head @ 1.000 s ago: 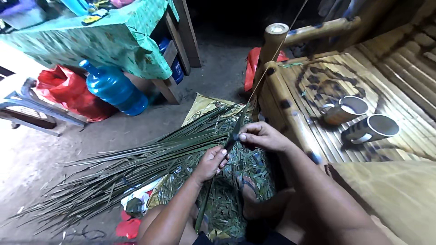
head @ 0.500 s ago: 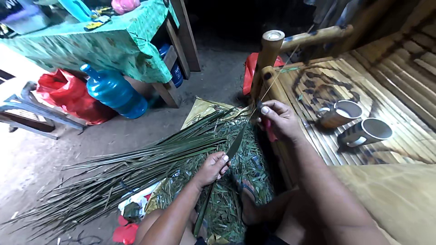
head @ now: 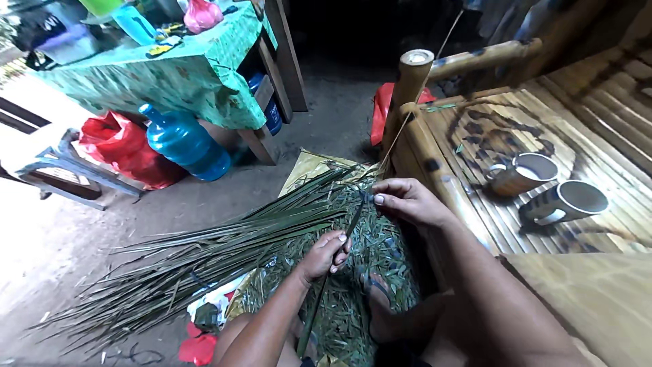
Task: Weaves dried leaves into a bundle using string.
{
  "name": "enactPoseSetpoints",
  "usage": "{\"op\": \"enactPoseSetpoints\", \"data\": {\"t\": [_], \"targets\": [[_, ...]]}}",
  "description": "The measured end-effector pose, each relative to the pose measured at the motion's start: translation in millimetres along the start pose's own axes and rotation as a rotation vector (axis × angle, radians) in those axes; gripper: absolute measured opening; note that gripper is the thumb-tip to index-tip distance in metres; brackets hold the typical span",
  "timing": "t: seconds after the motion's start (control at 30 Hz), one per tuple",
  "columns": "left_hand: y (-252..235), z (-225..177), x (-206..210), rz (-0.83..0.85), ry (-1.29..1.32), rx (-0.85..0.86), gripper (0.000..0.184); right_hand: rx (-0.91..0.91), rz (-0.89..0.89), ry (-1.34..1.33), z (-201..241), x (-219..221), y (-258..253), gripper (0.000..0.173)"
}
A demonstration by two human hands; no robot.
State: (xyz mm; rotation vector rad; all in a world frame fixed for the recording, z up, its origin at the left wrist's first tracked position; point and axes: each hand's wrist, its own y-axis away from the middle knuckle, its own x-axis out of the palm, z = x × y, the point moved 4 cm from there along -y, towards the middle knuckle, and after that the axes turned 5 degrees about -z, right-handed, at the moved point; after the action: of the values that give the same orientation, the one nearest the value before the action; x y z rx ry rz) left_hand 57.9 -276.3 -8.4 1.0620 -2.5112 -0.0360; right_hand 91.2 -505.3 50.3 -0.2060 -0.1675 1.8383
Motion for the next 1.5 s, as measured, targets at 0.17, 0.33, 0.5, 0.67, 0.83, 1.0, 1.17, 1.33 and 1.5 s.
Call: {"op": "enactPoseSetpoints", "data": {"t": [0.17,0.33,0.5,0.67,0.83,1.0,1.17,1.33,1.5], "targets": [[-2,-1,-2,-0.007,-0.007,0.023,0.034,-0.067,-0.078,0.051,2,2,-2,0.027],[-1,-4,-2,-0.068,-0.118,0.030,0.029,-0.053,-0.308,0.061,10,-15,-1,0.031],[-2,-11,-4,-0.203,-0.317,0.109,0.025,0.136,-0.106,0.010,6,-1,5,0.031],[-2,-9,-2,-0.217,-0.390,0.110,0.025,0.195,-0.044,0.003,0,5,1,0.027],[-1,-7,1,-0.208,-0.437,0.138,0.025,0.175,-0.196,0.014,8,-15,1,0.026],[0,-1,3,-0.160,-0.458,0.092,0.026,0.156,-0.350,-0.066,14,-34,2,0.029],[2,7,6,-0.117,-0.444,0.021,0.027,0.146,-0.482,-0.118,24,-53,9,0.029],[0,3,6,-0.132,-0.309,0.006,0.026,0.293,-0.105,-0.080,5,-15,8,0.030],[3,3,6,-0.106,-0.269,-0.029,0.028,0.216,-0.245,-0.042,11,-23,6,0.027]]}}
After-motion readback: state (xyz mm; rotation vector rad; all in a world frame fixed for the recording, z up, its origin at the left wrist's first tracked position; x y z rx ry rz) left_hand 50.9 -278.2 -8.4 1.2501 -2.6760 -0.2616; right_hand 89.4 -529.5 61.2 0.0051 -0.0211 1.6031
